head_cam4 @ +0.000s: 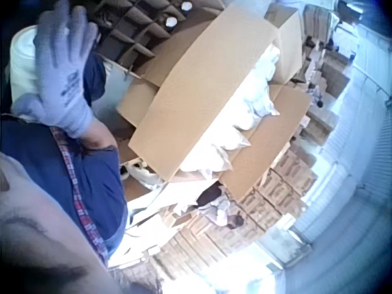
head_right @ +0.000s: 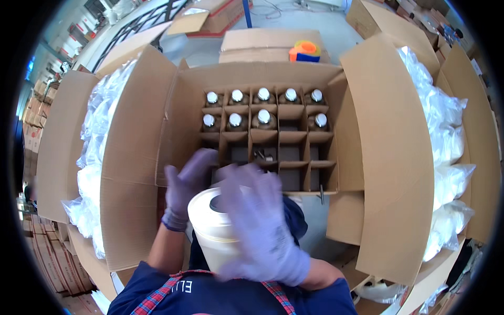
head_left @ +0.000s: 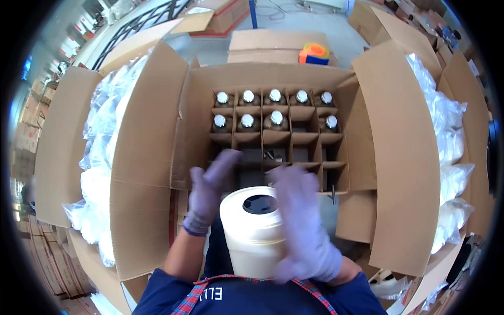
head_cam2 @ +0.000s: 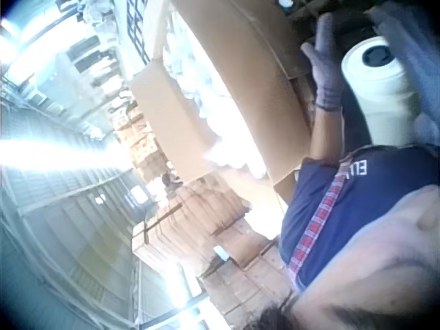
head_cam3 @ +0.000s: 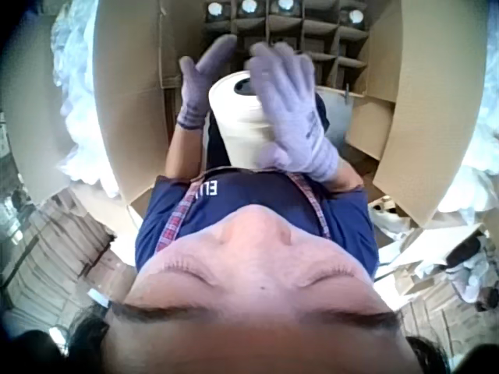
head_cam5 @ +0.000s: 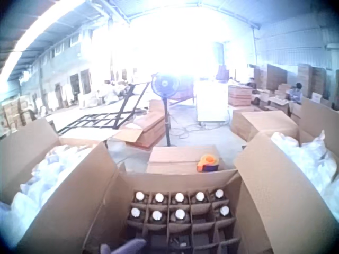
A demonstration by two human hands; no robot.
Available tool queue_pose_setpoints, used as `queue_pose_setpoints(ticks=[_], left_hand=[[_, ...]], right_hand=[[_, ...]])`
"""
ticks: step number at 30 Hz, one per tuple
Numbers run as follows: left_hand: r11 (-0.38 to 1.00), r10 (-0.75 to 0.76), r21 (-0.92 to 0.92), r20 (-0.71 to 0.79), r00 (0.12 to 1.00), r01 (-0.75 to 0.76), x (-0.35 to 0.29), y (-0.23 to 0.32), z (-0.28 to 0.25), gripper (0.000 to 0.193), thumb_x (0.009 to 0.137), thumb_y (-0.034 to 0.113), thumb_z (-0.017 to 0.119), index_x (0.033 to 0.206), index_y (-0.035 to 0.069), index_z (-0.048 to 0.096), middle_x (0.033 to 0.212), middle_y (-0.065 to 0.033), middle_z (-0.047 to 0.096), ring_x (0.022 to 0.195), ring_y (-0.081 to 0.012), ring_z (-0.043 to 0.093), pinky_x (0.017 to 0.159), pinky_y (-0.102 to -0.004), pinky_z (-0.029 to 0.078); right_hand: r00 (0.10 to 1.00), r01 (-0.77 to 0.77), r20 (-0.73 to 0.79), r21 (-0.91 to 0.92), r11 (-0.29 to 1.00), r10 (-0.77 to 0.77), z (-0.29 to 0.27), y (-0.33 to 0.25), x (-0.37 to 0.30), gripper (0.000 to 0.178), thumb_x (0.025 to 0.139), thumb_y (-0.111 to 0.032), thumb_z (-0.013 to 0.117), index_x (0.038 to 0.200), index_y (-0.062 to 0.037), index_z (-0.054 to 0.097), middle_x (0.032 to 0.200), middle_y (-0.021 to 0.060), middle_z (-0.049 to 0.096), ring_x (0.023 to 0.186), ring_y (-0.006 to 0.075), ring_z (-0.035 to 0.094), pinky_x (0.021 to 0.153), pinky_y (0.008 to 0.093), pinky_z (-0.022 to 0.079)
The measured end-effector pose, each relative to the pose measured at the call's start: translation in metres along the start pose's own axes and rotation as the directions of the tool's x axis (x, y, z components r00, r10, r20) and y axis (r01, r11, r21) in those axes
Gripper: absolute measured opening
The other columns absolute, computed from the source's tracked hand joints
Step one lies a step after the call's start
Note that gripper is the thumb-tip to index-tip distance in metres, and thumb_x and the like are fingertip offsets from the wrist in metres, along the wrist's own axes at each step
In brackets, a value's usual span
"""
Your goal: The person assembles a white thermos by inserting a metal liner, placing a white plastic ring, and screwing on the lid. They repeat this process for multiple units, handling plastic bags and placing finished thermoses into a box.
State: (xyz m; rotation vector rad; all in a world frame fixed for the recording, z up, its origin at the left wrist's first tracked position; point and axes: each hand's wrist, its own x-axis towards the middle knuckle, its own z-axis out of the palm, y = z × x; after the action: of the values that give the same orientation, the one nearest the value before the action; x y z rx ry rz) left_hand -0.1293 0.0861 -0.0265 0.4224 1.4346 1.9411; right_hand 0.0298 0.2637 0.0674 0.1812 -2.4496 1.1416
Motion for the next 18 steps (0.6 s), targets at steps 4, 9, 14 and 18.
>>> queue_pose_setpoints(ticks=[4,9,14,18], left_hand=[[0.982,0.059,0.14,0.393,0.917,-0.124,-0.035,0.036,0.034,0.073,0.104,0.057,0.034,0.148,-0.001,0.045,0.15,-0.0176,0.048,0.14,-0.0244,0.044,0.118,-0.0406,0.03],[0.372,0.179,0.912,0.116,0.977,-0.176,-0.046,0.07,0.035,0.051,0.111,0.029,0.034,0.15,-0.002,0.039,0.15,-0.0161,0.049,0.139,-0.0243,0.045,0.116,-0.0361,0.035],[0.892,0.447,-0.173,0.215,0.868,-0.417,-0.012,0.027,0.035,0.055,0.112,0.031,0.019,0.153,-0.003,0.034,0.154,-0.0164,0.044,0.147,-0.0225,0.035,0.117,-0.0308,0.031],[0.971,0.201,-0.129,0.002,0.98,-0.199,-0.042,0.074,0.048,0.049,0.109,0.019,0.03,0.153,-0.004,0.033,0.157,-0.0171,0.04,0.147,-0.0234,0.036,0.12,-0.033,0.03]], right_hand=[[0.948,-0.203,0.264,0.072,0.977,0.178,-0.01,0.018,0.008,0.076,0.096,-0.053,0.048,0.14,0.0091,0.046,0.144,0.0321,0.045,0.133,0.0507,0.041,0.112,0.0521,0.029],[0.777,-0.575,-0.105,0.281,0.768,0.62,0.073,0.145,-0.053,0.034,0.099,-0.015,0.05,0.127,0.0046,0.054,0.122,0.0232,0.057,0.119,0.0395,0.054,0.105,0.0471,0.041],[0.992,-0.111,-0.058,0.055,0.992,0.114,-0.004,0.042,-0.013,0.073,0.095,-0.046,0.055,0.146,0.0046,0.041,0.152,0.0249,0.04,0.142,0.042,0.036,0.118,0.0507,0.026],[0.963,-0.271,0.017,0.007,0.963,0.271,0.027,0.1,-0.044,0.065,0.092,-0.028,0.061,0.145,0.0049,0.042,0.149,0.0279,0.042,0.141,0.0473,0.036,0.116,0.0519,0.029]])
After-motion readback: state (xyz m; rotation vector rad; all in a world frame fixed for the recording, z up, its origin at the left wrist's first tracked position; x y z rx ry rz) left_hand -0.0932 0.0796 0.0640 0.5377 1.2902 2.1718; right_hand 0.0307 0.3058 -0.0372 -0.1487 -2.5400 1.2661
